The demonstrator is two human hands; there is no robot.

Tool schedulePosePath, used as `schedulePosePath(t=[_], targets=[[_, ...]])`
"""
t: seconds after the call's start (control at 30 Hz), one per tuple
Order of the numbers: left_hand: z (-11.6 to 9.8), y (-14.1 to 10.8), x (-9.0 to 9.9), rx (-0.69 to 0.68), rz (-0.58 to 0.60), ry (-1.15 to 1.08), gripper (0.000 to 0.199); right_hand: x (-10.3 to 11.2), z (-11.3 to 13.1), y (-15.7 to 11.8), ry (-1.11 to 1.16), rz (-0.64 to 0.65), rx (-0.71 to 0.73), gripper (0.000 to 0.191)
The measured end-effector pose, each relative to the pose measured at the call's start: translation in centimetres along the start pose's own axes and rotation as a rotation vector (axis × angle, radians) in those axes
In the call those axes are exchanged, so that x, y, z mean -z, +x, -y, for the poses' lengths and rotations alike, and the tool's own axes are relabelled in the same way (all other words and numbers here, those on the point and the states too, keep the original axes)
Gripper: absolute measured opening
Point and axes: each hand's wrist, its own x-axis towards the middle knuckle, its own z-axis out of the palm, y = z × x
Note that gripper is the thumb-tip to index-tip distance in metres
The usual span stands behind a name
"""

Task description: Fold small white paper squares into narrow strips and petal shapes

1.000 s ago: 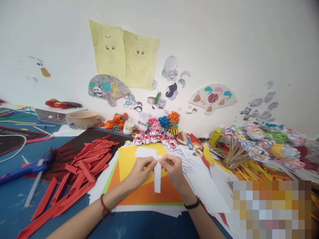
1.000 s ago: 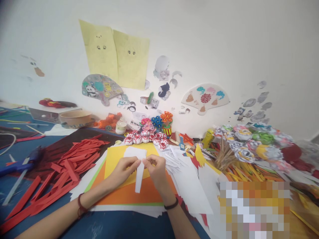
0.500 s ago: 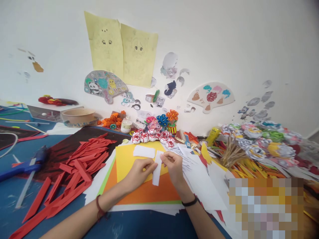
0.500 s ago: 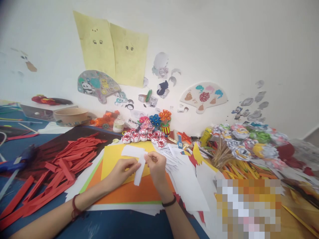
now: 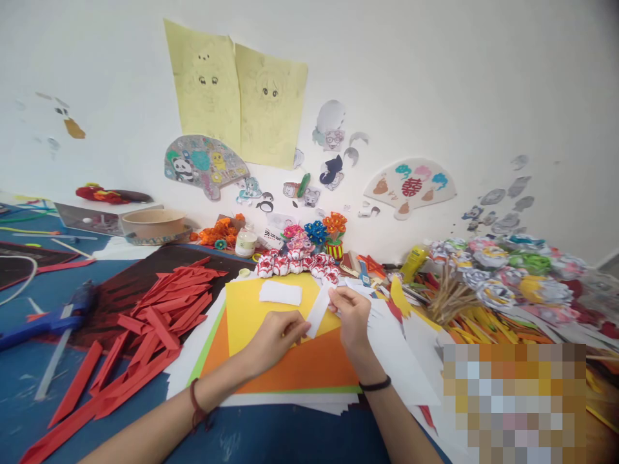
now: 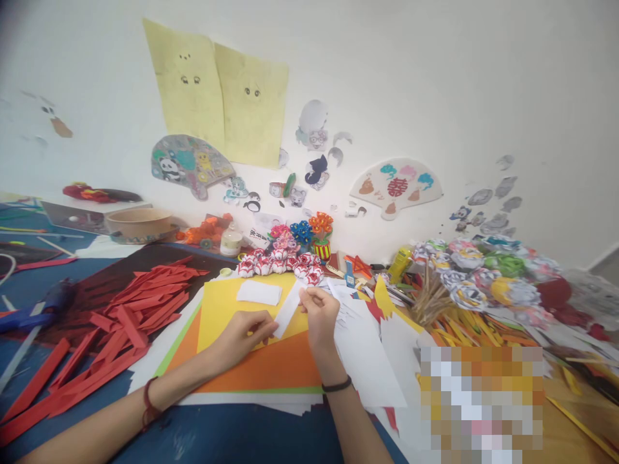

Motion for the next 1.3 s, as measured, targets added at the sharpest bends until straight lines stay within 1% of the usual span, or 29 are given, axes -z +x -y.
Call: schedulePosePath(t=[0.07,0.17,0.23,0.3,0.4,0.43,0.47,0.5,0.57,0.6,0.63,0.7,0.77,0.8,0.87,1.03,1.1,1.2,1.3], targets=[[-0.1,-0.1,0.0,0.010,0.010,-0.003,0.038,0.0,-0.1,0.1,0.012,-0.021,-0.007,0.025],[-0.1,-0.1,0.0,0.025,-0.007,-0.002,0.039,0.0,-0.1,0.1,0.013,-0.052,-0.011,0.027],[0.0,0.0,0.0,0.024,-0.031,-0.026,0.041,-0.1,0.0,0.2,0.022,-0.023,-0.002,0.030],[0.2,0.1,-0.1,0.033,-0.055,-0.084,0.042,-0.3,0.1,0.3,0.064,0.093,-0.008,0.032],[0.8,0.2,-0.2,0.090,-0.064,-0.228,0.045,-0.4,0.1,0.3,0.162,0.369,-0.076,0.043],[0.9,0.2,-0.2,0.110,-0.057,-0.267,0.046,-0.4,0.0,0.3,0.184,0.444,-0.103,0.046],[1.0,0.2,-0.2,0.122,-0.042,-0.288,0.046,-0.4,-0.1,0.2,0.192,0.496,-0.122,0.047],[1.0,0.3,-0.1,0.116,-0.023,-0.279,0.047,-0.4,-0.1,0.2,0.186,0.522,-0.133,0.047],[0.9,0.4,0.2,0.060,-0.003,-0.177,0.045,-0.4,-0.2,0.1,0.140,0.518,-0.135,0.045],[0.8,0.4,0.4,0.023,-0.016,-0.108,0.042,-0.5,-0.2,0.1,0.108,0.502,-0.127,0.044],[0.7,0.5,0.7,0.004,-0.054,-0.053,0.038,-0.6,-0.2,0.1,0.075,0.485,-0.116,0.044],[0.4,0.7,1.1,0.006,-0.167,-0.002,0.032,-0.8,-0.1,0.0,0.009,0.467,-0.083,0.043],[0.2,0.9,1.5,0.030,-0.255,-0.014,0.030,-1.1,-0.1,-0.2,-0.052,0.480,-0.044,0.040],[0.1,0.9,1.7,0.035,-0.279,-0.025,0.029,-1.2,-0.2,-0.3,-0.077,0.497,-0.028,0.039],[0.0,0.9,2.0,0.038,-0.292,-0.047,0.027,-1.4,-0.3,-0.5,-0.115,0.527,-0.004,0.036],[0.1,0.9,2.5,0.015,-0.285,-0.097,0.026,-1.4,-0.8,-0.7,-0.191,0.503,0.026,0.035],[0.4,0.9,2.6,0.003,-0.293,-0.108,0.026,-1.4,-0.8,-0.7,-0.203,0.512,0.026,0.036],[1.0,1.2,2.7,0.027,-0.336,-0.154,0.025,-1.3,-0.6,-0.7,-0.189,0.519,0.000,0.036],[1.2,1.3,2.8,0.055,-0.369,-0.224,0.024,-1.4,-0.2,-0.7,-0.129,0.564,-0.020,0.033]])
